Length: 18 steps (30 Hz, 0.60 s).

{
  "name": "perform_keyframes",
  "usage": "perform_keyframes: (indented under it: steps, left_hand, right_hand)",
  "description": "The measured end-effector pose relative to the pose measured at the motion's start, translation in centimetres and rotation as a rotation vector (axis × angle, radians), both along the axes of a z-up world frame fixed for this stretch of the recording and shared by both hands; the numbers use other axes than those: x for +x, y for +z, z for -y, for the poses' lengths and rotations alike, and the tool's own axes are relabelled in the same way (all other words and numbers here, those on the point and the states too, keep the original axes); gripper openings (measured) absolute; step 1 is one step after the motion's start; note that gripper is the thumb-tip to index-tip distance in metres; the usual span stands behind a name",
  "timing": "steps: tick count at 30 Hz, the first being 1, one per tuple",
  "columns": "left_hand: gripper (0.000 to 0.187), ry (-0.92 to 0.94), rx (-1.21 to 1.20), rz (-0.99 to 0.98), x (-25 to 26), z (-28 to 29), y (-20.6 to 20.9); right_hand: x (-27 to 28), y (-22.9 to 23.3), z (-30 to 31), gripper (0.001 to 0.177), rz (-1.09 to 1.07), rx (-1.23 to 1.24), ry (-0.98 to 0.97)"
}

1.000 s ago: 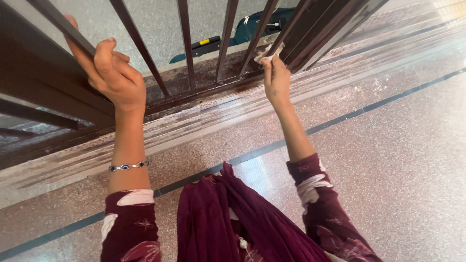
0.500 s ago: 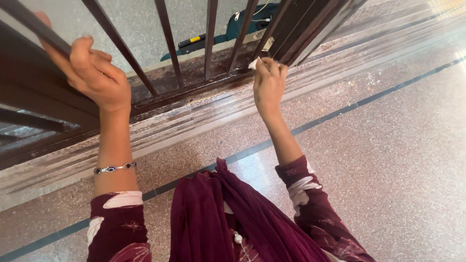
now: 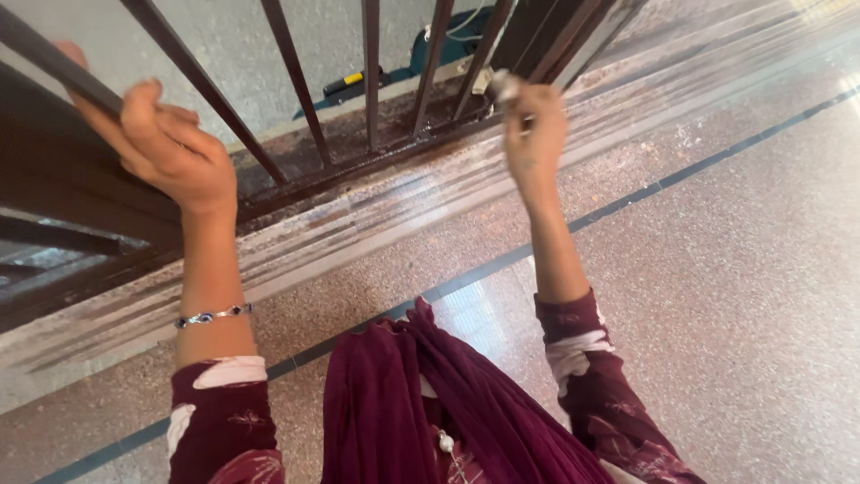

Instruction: The person cleans dark metal bars of a window by hand using a white cloth.

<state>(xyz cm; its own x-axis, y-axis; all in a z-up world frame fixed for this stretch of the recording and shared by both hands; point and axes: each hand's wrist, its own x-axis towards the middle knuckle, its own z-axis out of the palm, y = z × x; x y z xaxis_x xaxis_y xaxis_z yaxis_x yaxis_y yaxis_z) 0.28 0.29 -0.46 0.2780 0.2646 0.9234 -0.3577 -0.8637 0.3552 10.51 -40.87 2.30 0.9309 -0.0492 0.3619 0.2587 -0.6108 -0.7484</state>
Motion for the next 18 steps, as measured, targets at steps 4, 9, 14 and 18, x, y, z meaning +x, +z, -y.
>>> perform_keyframes:
  steps: [4, 9, 14, 18]
  left_hand:
    - [0.035, 0.035, 0.03, -0.031, -0.3, 0.1, 0.2]
    - [0.035, 0.0, -0.021, -0.029, -0.3, -0.2, -0.4]
    - [0.037, 0.009, -0.008, -0.047, -0.4, -0.1, -0.7]
    - [0.041, 0.022, 0.018, -0.061, -0.2, -0.4, -0.6]
  right_hand:
    - [1.5, 5.9, 1.6, 0.015, 0.658, 0.117, 0.022]
    - [6.0, 9.8, 1.3, 0.018, 0.524, 0.357, 0.088]
    - [8.5, 7.1, -0.7, 0.029, 0.618, -0.081, -0.165]
    - [5.4, 6.7, -1.7, 0.02, 0.655, 0.014, -0.007]
